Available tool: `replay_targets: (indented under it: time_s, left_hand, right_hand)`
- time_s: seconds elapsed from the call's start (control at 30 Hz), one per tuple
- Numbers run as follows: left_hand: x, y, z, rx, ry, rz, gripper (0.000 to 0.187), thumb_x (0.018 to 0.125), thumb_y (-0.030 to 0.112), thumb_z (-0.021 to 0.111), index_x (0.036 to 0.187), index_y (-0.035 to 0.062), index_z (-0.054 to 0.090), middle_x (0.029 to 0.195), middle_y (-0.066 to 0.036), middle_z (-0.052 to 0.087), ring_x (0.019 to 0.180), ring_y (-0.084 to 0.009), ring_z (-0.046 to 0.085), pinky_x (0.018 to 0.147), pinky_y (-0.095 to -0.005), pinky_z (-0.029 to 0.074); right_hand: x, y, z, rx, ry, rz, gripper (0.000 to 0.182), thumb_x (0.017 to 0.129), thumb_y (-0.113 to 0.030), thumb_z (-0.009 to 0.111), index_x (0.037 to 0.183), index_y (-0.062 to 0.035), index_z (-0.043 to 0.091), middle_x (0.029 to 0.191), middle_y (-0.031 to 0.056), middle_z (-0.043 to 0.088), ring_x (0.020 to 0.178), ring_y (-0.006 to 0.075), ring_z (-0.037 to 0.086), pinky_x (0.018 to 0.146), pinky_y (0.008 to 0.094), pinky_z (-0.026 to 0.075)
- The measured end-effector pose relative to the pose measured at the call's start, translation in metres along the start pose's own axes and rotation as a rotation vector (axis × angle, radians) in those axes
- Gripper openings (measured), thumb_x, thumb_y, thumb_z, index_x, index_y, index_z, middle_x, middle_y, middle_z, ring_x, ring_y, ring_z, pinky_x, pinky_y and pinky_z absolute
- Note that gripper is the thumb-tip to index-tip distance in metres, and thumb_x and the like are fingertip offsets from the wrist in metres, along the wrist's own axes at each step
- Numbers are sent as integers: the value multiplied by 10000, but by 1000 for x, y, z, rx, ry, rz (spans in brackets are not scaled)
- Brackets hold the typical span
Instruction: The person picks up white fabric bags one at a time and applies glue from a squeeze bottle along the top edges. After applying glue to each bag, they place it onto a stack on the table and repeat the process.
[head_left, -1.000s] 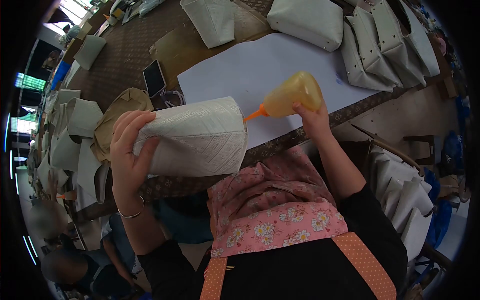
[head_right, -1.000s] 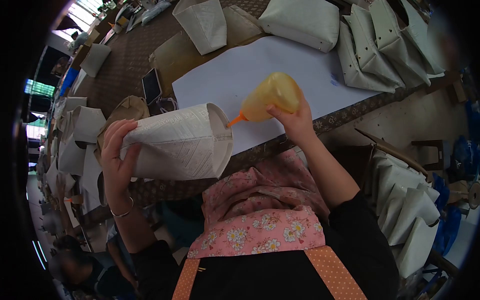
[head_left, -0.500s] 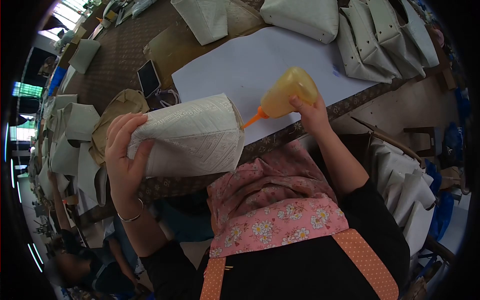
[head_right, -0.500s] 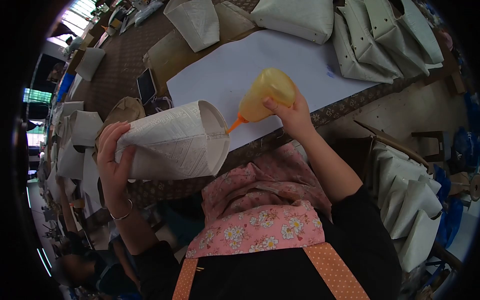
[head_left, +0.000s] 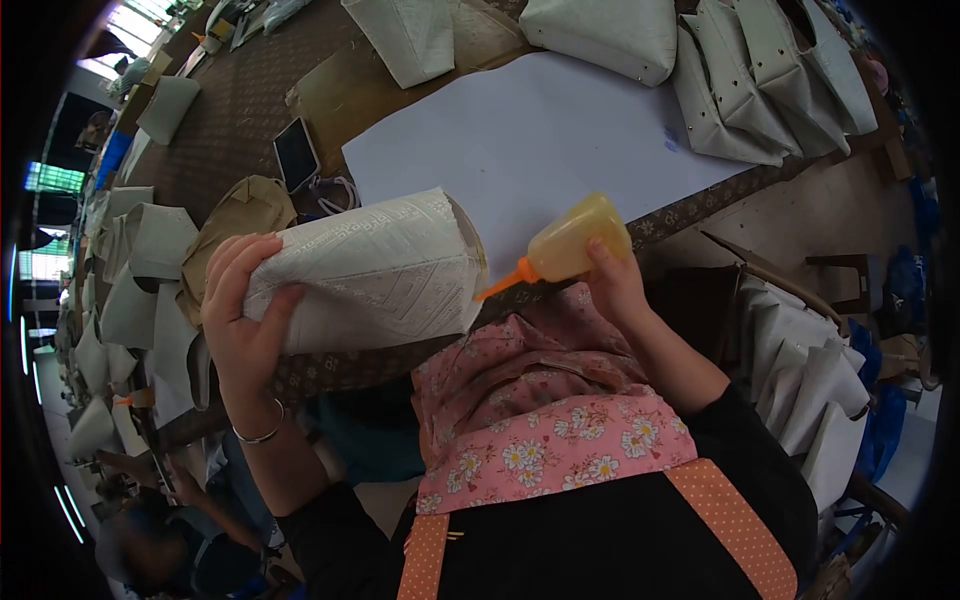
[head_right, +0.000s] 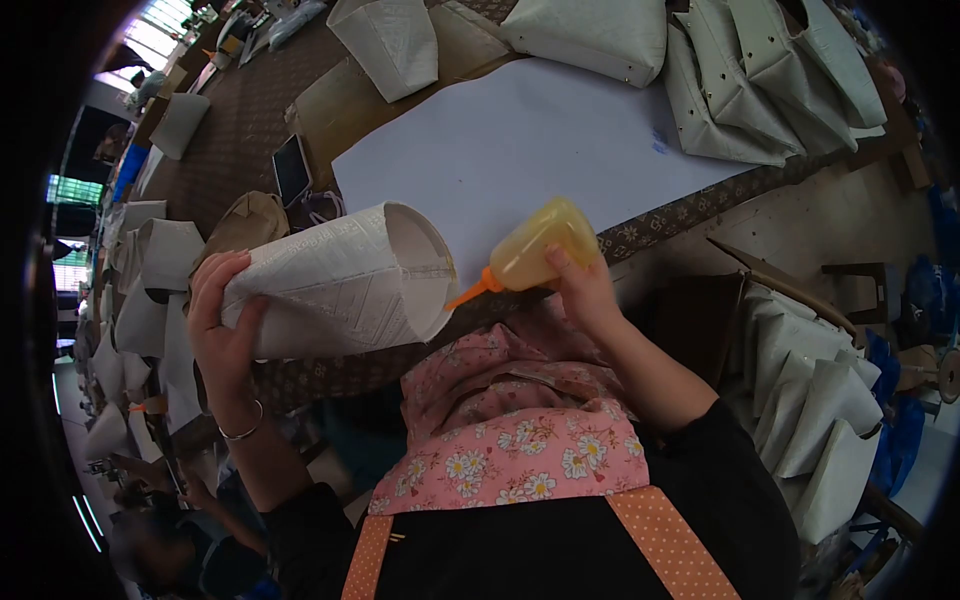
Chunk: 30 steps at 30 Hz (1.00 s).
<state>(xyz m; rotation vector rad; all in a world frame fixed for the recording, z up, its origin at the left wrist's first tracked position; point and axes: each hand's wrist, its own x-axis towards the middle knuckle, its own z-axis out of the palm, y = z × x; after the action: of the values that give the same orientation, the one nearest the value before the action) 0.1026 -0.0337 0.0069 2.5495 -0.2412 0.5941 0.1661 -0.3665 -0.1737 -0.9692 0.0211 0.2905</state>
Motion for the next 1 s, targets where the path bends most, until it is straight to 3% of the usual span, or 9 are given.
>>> replay_targets:
  time_s: [0.13, 0.2, 0.3, 0.4, 0.47, 0.67, 1.0]
  left_hand:
    - [-18, -7, -6, -4, 48, -34, 328, 654, 77, 693, 961, 25, 588, 978, -99, 587, 1004, -259, 513, 887, -367, 388]
    - [-38, -10, 2, 34, 248, 111, 245, 688, 71, 679, 905, 35, 571, 955, -101, 581, 984, -281, 516, 873, -386, 398]
    - [-75, -14, 33, 83, 327, 160, 191, 720, 64, 650, 871, 58, 532, 1016, -108, 560, 1023, -320, 504, 881, -411, 397]
    - [-112, -12, 82, 73, 200, -8, 223, 687, 27, 622, 859, 74, 488, 1151, -123, 504, 1135, -359, 428, 939, -441, 349]
    - [-136, -14, 105, 171, 12, -144, 265, 638, -7, 591, 852, 79, 460, 1251, -132, 436, 1229, -383, 312, 995, -468, 273]
    - [-140, -9, 118, 99, 95, -197, 319, 615, 12, 618, 847, 93, 415, 1290, -128, 400, 1262, -383, 237, 1018, -467, 215]
    - [-140, -9, 122, 117, 93, -203, 388, 611, 80, 700, 857, 103, 400, 1293, -121, 386, 1258, -373, 236, 1010, -463, 220]
  right_hand:
    - [-8, 5, -5, 130, -72, 100, 529, 847, -376, 552, 1233, -62, 374, 1167, 81, 488, 1055, 220, 512, 867, 362, 444]
    - [-6, -2, -12, 159, -100, 117, 555, 846, -435, 525, 1239, -75, 373, 1209, 82, 467, 1086, 233, 495, 883, 380, 435]
    - [9, -20, -22, 285, -101, 72, 549, 847, -450, 513, 1233, -82, 384, 1213, 86, 471, 1095, 230, 491, 887, 370, 430]
    - [19, -27, -28, 268, -101, 13, 497, 869, -378, 515, 1232, -68, 375, 1201, 99, 483, 1108, 249, 493, 902, 379, 437]
    - [23, -26, -23, 126, 73, -64, 515, 845, -407, 540, 1206, -62, 411, 1164, 89, 504, 1085, 245, 499, 902, 394, 432]
    - [30, -8, -35, -97, 125, -281, 439, 854, -301, 564, 1185, -47, 426, 1120, 82, 520, 1037, 247, 529, 867, 427, 454]
    - [42, -5, -42, -81, 229, -296, 384, 876, -256, 542, 1177, -49, 427, 1107, 84, 521, 1022, 232, 537, 841, 415, 471]
